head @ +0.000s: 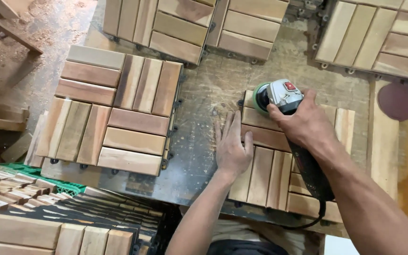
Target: The person uses a handheld power sander to smooth the surface of a wooden block composed of smaller rectangular pieces. They move the sander across the block's surface while holding it steady with their other hand.
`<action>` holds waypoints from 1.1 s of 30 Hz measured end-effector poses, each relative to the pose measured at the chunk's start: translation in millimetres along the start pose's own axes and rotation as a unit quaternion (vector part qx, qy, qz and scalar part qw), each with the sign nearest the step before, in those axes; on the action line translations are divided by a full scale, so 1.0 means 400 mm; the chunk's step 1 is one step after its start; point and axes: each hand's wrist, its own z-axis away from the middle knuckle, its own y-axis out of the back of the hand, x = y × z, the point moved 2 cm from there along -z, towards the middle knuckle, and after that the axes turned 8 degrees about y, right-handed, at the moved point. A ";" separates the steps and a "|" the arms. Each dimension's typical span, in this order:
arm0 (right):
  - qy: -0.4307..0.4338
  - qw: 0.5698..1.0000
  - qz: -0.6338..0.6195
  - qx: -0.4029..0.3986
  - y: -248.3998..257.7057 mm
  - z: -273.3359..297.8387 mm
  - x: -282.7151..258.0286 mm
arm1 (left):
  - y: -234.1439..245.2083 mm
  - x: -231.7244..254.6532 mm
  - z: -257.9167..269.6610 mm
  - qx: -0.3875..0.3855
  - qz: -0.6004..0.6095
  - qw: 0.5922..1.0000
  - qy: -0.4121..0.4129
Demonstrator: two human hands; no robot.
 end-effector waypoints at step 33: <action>-0.122 0.991 -0.045 0.039 0.123 0.054 0.171 | 0.043 0.058 -0.015 -0.106 -0.039 0.993 0.019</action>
